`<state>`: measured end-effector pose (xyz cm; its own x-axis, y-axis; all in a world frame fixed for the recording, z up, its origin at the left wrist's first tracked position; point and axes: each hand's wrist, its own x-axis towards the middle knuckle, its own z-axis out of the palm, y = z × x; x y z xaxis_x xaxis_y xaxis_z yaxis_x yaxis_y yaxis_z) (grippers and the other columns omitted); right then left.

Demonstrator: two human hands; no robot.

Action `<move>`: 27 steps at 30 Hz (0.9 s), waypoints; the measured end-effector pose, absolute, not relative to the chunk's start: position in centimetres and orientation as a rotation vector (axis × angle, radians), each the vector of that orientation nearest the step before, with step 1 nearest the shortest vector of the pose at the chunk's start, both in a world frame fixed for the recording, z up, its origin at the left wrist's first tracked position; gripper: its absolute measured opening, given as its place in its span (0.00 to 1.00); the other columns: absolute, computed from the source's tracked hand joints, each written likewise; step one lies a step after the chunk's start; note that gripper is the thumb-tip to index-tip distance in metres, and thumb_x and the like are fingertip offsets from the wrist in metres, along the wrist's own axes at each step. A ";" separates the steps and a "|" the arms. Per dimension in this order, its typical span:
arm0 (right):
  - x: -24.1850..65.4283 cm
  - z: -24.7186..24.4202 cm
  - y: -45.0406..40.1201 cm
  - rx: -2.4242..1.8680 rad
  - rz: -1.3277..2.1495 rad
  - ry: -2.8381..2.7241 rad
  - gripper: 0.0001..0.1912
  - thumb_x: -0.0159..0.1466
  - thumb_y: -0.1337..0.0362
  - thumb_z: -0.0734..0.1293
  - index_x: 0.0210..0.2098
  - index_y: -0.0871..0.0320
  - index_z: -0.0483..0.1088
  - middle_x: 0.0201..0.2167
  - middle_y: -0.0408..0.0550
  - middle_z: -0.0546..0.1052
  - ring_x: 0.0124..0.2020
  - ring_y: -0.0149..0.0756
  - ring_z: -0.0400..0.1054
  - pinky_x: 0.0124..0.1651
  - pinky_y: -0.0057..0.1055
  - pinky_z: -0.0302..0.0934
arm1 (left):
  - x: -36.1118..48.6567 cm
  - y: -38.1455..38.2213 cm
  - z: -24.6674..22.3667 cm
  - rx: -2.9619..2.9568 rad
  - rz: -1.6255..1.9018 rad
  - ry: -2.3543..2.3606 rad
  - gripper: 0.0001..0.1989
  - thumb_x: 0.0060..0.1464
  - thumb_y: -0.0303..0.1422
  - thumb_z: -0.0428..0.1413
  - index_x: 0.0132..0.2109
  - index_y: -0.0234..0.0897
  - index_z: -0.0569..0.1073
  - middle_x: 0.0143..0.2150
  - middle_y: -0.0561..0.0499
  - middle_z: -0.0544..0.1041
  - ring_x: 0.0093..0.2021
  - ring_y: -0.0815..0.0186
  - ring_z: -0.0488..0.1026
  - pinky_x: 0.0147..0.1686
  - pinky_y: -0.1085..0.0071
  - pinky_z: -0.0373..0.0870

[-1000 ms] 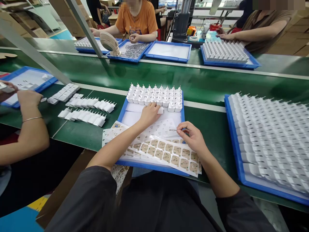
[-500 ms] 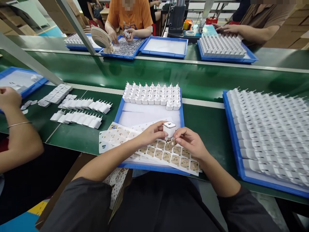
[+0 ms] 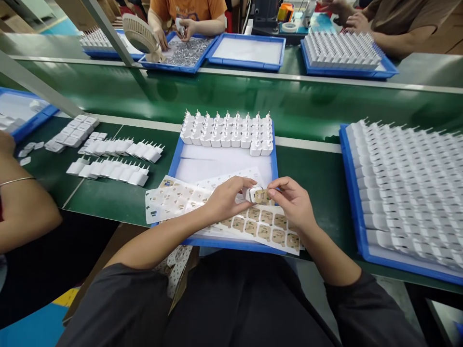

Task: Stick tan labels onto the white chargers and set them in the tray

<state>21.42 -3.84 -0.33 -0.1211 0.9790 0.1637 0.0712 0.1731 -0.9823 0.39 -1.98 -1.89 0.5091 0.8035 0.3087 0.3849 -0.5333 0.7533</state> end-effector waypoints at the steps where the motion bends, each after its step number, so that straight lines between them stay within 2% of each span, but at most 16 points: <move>1: 21.4 -0.3 -3.8 -1.090 1.131 -1.417 0.09 0.63 0.57 0.71 0.35 0.55 0.72 0.31 0.45 0.74 0.30 0.33 0.69 0.31 0.30 0.69 | 0.4 -2.0 -1.9 2.142 0.874 0.969 0.17 0.54 0.31 0.62 0.49 0.38 0.67 0.53 0.44 0.76 0.51 0.60 0.75 0.44 0.64 0.76; 10: 21.1 -0.9 -3.9 -1.076 1.238 -1.358 0.08 0.63 0.58 0.71 0.36 0.55 0.72 0.31 0.44 0.74 0.30 0.32 0.69 0.33 0.30 0.70 | 0.4 -1.9 -1.7 2.202 0.870 0.940 0.15 0.54 0.35 0.62 0.46 0.37 0.67 0.52 0.43 0.76 0.46 0.61 0.75 0.40 0.66 0.75; 19: 21.1 -1.2 -3.8 -1.065 1.262 -1.347 0.07 0.63 0.59 0.71 0.35 0.55 0.72 0.32 0.45 0.74 0.32 0.33 0.69 0.34 0.30 0.70 | 0.2 -1.9 -1.8 2.207 0.842 0.944 0.18 0.54 0.36 0.63 0.48 0.38 0.67 0.52 0.43 0.76 0.45 0.62 0.75 0.41 0.66 0.74; 27: 21.0 -1.0 -3.8 -1.066 1.266 -1.350 0.06 0.63 0.60 0.71 0.35 0.55 0.72 0.31 0.44 0.73 0.32 0.32 0.68 0.34 0.29 0.68 | 0.1 -1.8 -1.8 2.266 0.888 0.920 0.18 0.53 0.34 0.64 0.47 0.37 0.67 0.50 0.44 0.77 0.43 0.62 0.76 0.38 0.66 0.75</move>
